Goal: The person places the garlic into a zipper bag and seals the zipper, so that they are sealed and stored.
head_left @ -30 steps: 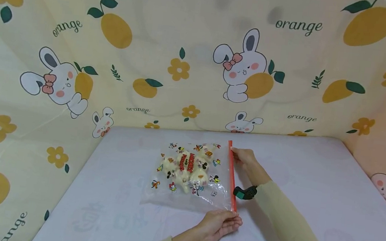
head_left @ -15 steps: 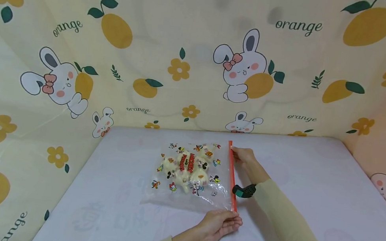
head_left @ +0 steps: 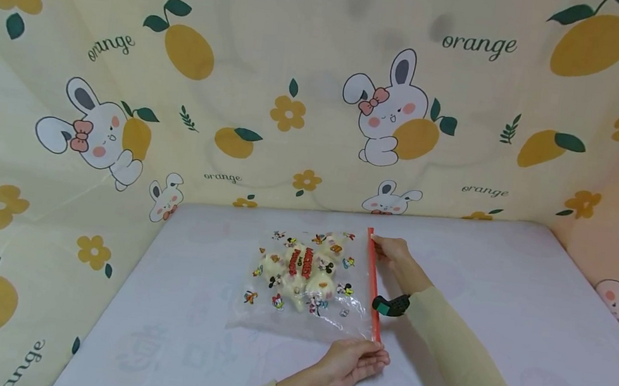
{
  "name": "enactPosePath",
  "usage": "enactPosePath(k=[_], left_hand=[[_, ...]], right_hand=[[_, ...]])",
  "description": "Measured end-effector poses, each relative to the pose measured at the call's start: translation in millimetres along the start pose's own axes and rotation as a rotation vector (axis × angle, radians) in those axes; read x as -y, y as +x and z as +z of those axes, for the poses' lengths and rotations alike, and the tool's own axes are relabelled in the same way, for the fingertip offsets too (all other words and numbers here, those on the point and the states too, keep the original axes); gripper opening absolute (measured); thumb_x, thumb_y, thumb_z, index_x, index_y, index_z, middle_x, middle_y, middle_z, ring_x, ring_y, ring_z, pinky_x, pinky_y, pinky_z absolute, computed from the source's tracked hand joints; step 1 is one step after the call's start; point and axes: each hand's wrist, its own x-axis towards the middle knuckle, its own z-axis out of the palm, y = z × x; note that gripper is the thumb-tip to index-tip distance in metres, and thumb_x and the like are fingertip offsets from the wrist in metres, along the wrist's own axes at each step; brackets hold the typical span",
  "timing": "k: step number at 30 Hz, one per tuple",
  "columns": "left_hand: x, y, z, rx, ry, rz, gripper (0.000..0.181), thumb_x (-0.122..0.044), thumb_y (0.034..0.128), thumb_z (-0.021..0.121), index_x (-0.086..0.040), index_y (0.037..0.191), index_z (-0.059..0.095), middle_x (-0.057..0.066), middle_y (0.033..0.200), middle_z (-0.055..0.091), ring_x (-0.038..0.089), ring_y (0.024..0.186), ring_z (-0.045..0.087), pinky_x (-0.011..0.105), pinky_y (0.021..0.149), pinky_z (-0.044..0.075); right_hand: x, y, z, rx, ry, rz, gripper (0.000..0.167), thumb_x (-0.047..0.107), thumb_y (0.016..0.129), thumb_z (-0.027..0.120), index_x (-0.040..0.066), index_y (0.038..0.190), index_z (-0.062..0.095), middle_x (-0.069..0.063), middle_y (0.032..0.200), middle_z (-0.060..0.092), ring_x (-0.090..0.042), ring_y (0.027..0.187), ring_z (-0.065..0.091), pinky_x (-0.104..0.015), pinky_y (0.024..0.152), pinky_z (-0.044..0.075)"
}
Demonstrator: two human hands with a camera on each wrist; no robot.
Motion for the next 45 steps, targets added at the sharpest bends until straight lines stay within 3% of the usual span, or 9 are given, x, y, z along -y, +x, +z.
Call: enactPosePath(k=[10,26,34,39,45], left_hand=[[1.3,1.2,0.4,0.000,0.011,0.014,0.023,-0.011,0.0917,0.060,0.005,0.107,0.065,-0.001,0.079,0.071,0.006,0.077,0.068,0.021,0.080,0.058],[4.7,0.2,-0.3,-0.002,0.009,0.026,0.019,-0.009,0.0905,0.060,0.004,0.102,0.066,-0.001,0.076,0.070,0.006,0.074,0.068,0.020,0.078,0.058],[3.7,1.1,1.4,-0.036,0.028,-0.022,0.019,-0.012,0.0902,0.063,0.002,0.103,0.067,0.001,0.080,0.072,0.007,0.077,0.069,0.024,0.083,0.059],[5.7,3.4,3.7,-0.032,0.033,-0.039,0.020,-0.012,0.0910,0.062,0.002,0.104,0.067,0.002,0.083,0.073,0.007,0.078,0.069,0.026,0.086,0.058],[6.0,9.7,5.0,0.000,0.013,0.014,0.022,-0.011,0.0925,0.059,0.005,0.106,0.066,0.002,0.084,0.071,0.009,0.081,0.069,0.027,0.089,0.058]], right_hand=[[1,1.5,1,-0.005,-0.013,0.002,0.043,0.026,0.099,0.052,-0.001,0.133,0.051,0.002,0.093,0.055,-0.012,0.087,0.048,-0.017,0.072,0.042],[1,7.9,-1,-0.016,0.026,0.022,0.043,0.027,0.099,0.053,0.001,0.132,0.052,0.004,0.089,0.055,-0.012,0.084,0.048,-0.016,0.069,0.042],[2,7.0,-4,-0.015,0.042,0.005,0.044,0.026,0.099,0.054,0.000,0.134,0.051,0.003,0.091,0.056,-0.011,0.084,0.049,-0.015,0.069,0.044],[1,2.5,-11,0.022,0.025,-0.012,0.045,0.026,0.098,0.054,-0.001,0.134,0.051,0.005,0.088,0.057,-0.008,0.080,0.051,-0.015,0.068,0.046],[2,-10.3,-19,0.105,-0.014,-0.026,0.045,0.026,0.099,0.053,-0.002,0.134,0.050,0.008,0.080,0.061,-0.004,0.074,0.058,-0.015,0.068,0.052]])
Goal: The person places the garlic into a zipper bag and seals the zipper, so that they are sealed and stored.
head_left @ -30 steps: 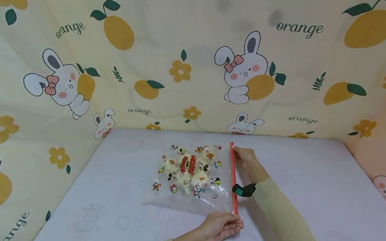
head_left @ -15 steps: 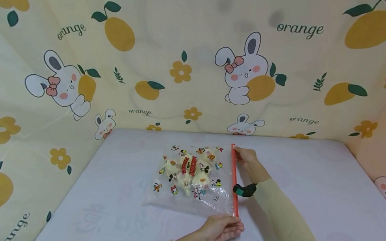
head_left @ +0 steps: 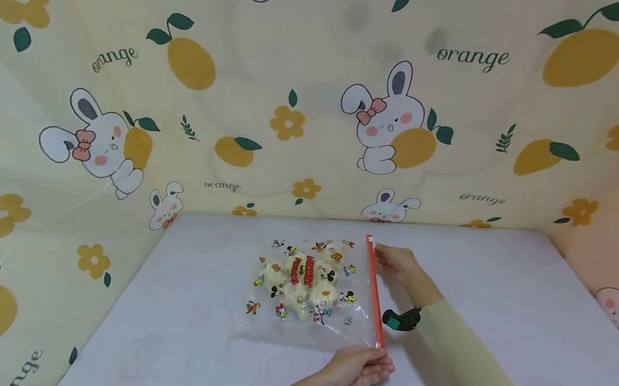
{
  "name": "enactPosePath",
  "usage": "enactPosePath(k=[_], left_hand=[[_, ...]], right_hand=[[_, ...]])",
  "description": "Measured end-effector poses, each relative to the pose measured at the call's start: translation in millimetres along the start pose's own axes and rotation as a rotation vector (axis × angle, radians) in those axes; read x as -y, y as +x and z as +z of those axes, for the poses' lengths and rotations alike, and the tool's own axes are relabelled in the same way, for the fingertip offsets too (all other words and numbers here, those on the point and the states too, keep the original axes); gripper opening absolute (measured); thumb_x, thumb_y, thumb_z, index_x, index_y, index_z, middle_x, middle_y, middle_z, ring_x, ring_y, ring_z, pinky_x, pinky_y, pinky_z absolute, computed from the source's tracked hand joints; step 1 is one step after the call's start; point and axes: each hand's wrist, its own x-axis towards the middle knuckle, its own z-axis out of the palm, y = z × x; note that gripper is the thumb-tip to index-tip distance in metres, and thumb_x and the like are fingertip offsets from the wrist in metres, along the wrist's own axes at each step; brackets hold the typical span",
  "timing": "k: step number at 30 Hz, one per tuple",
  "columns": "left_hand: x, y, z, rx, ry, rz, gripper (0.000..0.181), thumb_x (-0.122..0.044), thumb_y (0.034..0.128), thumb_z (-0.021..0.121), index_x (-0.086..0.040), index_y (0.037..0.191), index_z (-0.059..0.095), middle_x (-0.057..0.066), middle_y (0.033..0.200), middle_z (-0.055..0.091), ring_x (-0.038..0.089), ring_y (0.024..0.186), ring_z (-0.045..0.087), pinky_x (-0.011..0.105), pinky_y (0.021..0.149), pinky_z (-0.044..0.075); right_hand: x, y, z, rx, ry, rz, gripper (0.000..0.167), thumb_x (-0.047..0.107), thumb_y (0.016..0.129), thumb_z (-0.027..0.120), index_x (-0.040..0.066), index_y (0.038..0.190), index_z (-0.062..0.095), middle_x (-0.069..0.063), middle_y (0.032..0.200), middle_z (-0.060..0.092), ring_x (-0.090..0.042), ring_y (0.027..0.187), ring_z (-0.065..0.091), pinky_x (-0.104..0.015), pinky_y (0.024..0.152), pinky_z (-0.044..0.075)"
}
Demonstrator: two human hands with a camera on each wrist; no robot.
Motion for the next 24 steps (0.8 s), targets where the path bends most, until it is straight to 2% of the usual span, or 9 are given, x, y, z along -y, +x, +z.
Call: enactPosePath(k=[4,9,15,18,20,24], left_hand=[[-0.9,2.2,-1.0,0.014,-0.006,-0.002,0.023,-0.012,0.0933,0.058,0.005,0.107,0.065,0.002,0.085,0.071,0.010,0.082,0.069,0.029,0.090,0.057],[-2.8,2.6,-3.1,0.020,0.004,-0.020,0.026,-0.015,0.0936,0.059,0.005,0.109,0.065,0.004,0.088,0.072,0.011,0.084,0.070,0.031,0.092,0.057],[-6.4,-0.8,-2.6,0.031,0.020,-0.088,0.027,-0.019,0.0934,0.061,0.001,0.111,0.066,0.007,0.094,0.074,0.012,0.087,0.071,0.034,0.094,0.056],[-11.6,-6.1,-3.0,0.050,0.053,-0.093,0.028,-0.020,0.0932,0.062,0.000,0.112,0.066,0.007,0.095,0.075,0.012,0.089,0.071,0.033,0.094,0.056],[-18.2,-8.9,-4.0,0.055,0.072,-0.076,0.028,-0.020,0.0925,0.062,0.001,0.112,0.067,0.007,0.095,0.075,0.012,0.088,0.071,0.032,0.091,0.057],[-38.3,-9.5,-11.1,0.068,0.098,0.018,0.033,-0.018,0.0935,0.060,0.005,0.117,0.064,0.011,0.101,0.075,0.010,0.085,0.071,0.027,0.087,0.058]], right_hand=[[-1,-9.1,-3,0.061,0.002,0.010,0.046,0.026,0.100,0.052,-0.003,0.136,0.047,0.005,0.082,0.063,-0.003,0.072,0.063,-0.015,0.071,0.055],[0,-20.0,-6,0.105,-0.023,-0.024,0.051,0.026,0.100,0.051,-0.005,0.139,0.043,0.004,0.086,0.066,-0.002,0.073,0.066,-0.018,0.078,0.057],[4,-31.1,-13,0.127,-0.047,-0.036,0.051,0.024,0.100,0.050,-0.007,0.140,0.041,0.005,0.089,0.067,-0.002,0.077,0.067,-0.020,0.081,0.057],[7,-37.0,-17,0.130,-0.073,-0.050,0.052,0.025,0.101,0.049,-0.007,0.140,0.040,0.001,0.095,0.068,-0.002,0.079,0.067,-0.020,0.081,0.057],[10,-40.6,-20,0.127,-0.085,-0.065,0.052,0.026,0.101,0.048,-0.007,0.140,0.040,-0.004,0.103,0.068,-0.003,0.081,0.067,-0.020,0.082,0.057],[17,-48.3,-26,0.111,-0.167,-0.143,0.054,0.028,0.101,0.047,-0.009,0.140,0.040,-0.018,0.121,0.063,-0.002,0.084,0.066,-0.021,0.084,0.057]])
